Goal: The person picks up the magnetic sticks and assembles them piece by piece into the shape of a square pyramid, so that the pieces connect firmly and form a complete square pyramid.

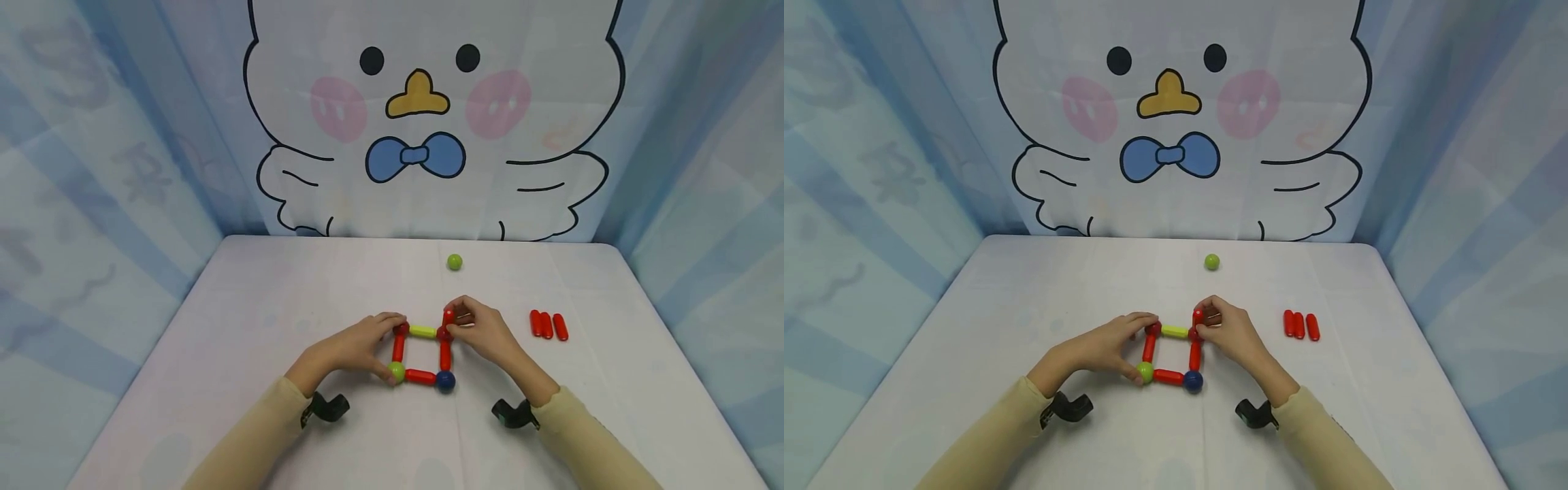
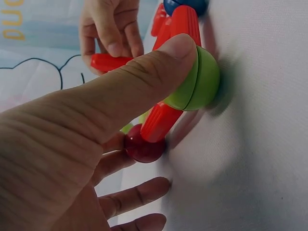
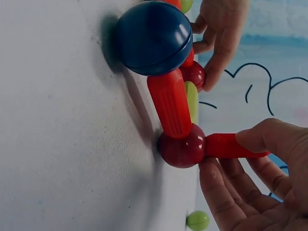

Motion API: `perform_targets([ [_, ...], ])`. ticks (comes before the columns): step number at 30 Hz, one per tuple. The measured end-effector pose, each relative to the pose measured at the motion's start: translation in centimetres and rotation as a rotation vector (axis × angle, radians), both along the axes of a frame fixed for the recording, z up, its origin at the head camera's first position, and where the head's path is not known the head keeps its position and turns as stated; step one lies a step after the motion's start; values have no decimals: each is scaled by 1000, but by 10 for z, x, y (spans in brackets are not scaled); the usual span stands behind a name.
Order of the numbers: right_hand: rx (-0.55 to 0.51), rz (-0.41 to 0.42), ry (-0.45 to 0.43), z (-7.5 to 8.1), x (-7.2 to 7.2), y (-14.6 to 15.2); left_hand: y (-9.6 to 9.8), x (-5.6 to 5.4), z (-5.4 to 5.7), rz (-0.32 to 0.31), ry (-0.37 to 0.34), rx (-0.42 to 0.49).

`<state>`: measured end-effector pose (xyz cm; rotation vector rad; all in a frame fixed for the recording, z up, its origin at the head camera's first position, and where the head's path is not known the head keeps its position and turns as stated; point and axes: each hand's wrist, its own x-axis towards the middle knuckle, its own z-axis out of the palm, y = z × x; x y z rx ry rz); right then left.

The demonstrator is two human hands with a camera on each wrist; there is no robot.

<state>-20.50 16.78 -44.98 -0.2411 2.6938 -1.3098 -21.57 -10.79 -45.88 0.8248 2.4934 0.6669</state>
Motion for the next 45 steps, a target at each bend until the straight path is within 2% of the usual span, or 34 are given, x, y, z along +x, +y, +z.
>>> perform_targets([
  [4,16,5,12,1,1,2,0,0,-1,12,3,-4],
  [7,71,-7,63,2,2,7,2,1,-2,32,16,-20],
  [13,308,-122,162,3,2,28,4,4,-2,79,81,-85],
  [18,483,-198,217,6,2,56,2,5,2,90,149,-86],
  [21,548,-211,220,7,4,69,0,5,3,102,177,-66],
  [25,617,-202,167,7,7,80,-2,5,2,134,160,-30],
  [30,655,-176,188,2,7,86,-3,5,-2,138,117,-20],
  [35,632,-140,199,-2,6,85,-2,6,-5,53,114,2],
  [38,619,-124,151,-1,5,81,-2,7,-4,33,133,-8],
  [45,568,-64,34,-5,2,67,-1,7,-3,66,177,-48],
])
